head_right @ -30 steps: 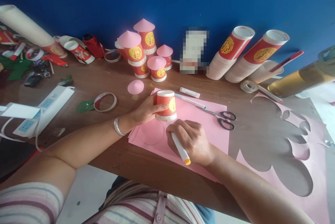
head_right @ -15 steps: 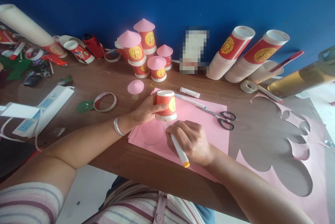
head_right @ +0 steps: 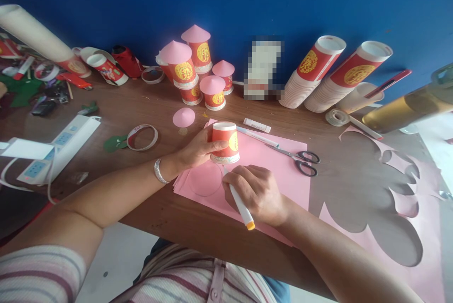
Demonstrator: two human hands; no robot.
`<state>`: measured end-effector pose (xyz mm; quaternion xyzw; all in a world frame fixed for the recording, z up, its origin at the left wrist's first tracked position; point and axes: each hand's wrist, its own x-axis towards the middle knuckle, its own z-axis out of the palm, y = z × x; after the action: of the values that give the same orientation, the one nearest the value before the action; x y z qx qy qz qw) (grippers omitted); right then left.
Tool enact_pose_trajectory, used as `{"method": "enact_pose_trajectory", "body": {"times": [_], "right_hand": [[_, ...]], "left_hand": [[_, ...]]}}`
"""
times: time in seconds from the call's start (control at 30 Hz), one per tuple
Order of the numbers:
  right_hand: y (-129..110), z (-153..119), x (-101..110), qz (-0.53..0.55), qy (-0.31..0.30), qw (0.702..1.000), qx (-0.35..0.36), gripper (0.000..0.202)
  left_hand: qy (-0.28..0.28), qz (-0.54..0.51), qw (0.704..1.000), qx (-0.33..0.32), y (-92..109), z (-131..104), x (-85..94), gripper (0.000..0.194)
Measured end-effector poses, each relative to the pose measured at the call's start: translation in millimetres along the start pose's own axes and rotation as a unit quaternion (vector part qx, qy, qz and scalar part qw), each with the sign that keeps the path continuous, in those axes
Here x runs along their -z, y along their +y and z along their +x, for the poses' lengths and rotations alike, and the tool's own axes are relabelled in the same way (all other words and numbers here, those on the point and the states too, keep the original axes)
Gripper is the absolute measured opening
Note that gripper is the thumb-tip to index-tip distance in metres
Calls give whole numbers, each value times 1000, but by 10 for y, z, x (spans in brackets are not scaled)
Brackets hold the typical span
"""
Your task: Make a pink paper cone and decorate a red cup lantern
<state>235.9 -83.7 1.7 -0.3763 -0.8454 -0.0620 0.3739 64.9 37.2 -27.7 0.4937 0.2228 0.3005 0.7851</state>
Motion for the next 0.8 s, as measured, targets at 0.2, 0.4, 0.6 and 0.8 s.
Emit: {"method": "enact_pose_trajectory", "body": {"times": [0.2,0.4,0.6,0.8], "right_hand": [[6,-9,-5,-7,2,1000,-3,20],[11,2,-1,-17,8,1000,-2,20],[13,3,-4,-24,10,1000,-5,19],[14,1,1,-21,5,1000,-6,18]], "left_hand": [[7,-3,1000,-2,-8,4,3,50],[-1,-4,1000,-5,2,2,-3,49],[-8,12,1000,-15,-2,2,3,45],[-1,15,1000,-9,-2,-2,0,50]]}}
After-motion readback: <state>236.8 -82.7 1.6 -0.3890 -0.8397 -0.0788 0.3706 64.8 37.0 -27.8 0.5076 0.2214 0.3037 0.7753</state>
